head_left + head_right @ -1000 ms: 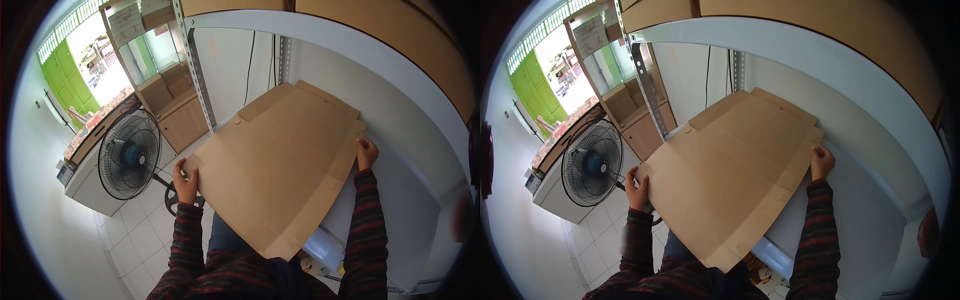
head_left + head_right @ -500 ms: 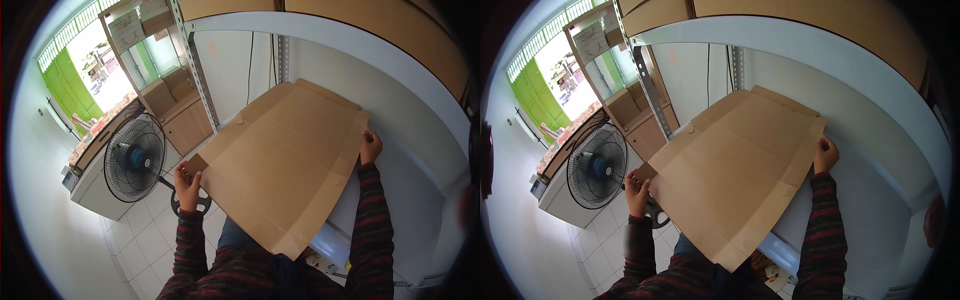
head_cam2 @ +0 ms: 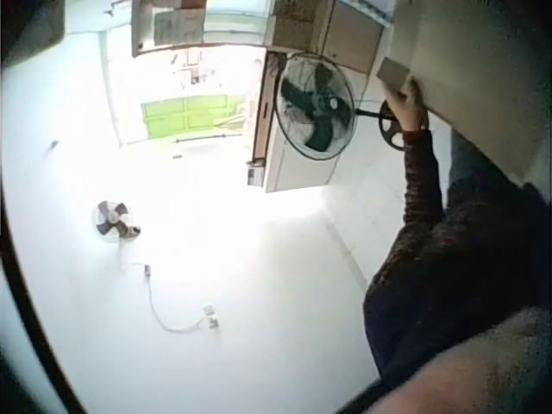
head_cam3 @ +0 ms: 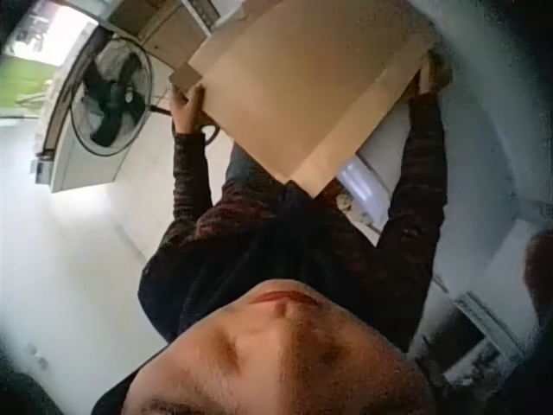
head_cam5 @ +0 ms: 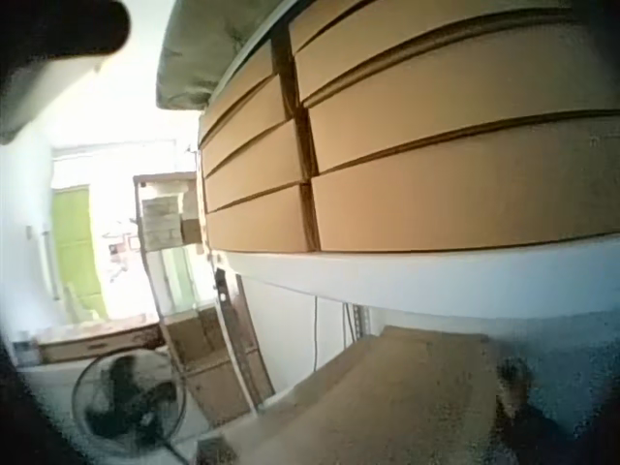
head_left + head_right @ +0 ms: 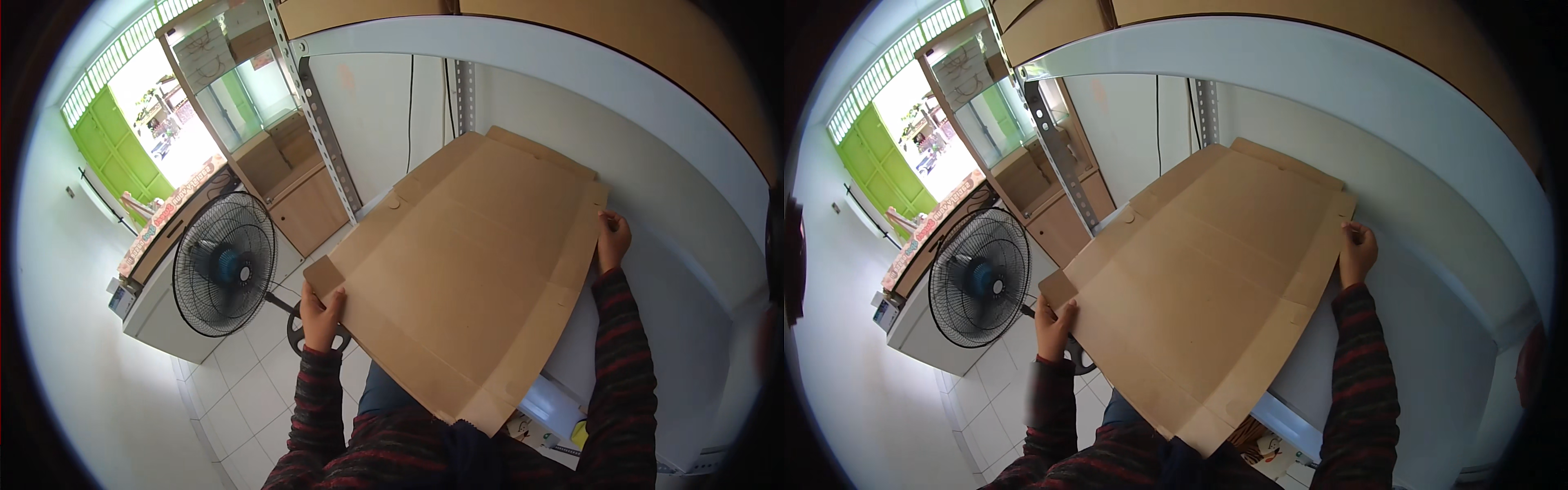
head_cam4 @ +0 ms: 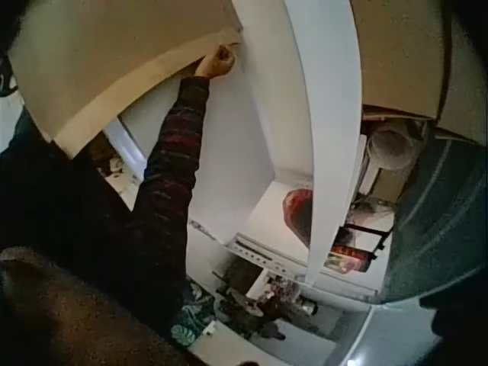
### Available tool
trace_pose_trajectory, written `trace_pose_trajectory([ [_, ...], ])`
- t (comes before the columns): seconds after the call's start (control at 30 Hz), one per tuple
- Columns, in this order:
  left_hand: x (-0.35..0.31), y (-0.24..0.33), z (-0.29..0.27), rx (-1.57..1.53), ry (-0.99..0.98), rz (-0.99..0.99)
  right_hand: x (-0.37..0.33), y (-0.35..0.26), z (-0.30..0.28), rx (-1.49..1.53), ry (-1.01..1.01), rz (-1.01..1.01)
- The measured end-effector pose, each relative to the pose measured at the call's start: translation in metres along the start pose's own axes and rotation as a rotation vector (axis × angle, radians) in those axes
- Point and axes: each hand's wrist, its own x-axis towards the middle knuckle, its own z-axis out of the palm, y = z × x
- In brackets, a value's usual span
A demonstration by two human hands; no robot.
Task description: The person assembles flat cardboard boxes by hand, folding the flaps and tucking the tabs into slots to form the box structure. After completing a box, the person places it on a nearby shelf and picks up a new flat sheet to repeat the process.
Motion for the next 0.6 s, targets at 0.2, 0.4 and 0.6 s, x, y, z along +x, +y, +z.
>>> trace_pose_trajectory([
  [0.2, -0.003, 0.015, -0.01, -0.226, -0.031, -0.275, -0.003, -0.016, -0.003, 0.052, -0.134, 0.096],
  [0.4, 0.018, 0.038, -0.007, -0.261, -0.243, -0.534, 0.025, 0.037, -0.039, -0.045, -0.139, 0.069],
  [0.6, 0.02, 0.036, -0.019, -0.404, -0.367, -0.615, -0.012, -0.07, -0.016, -0.266, -0.13, -0.016],
])
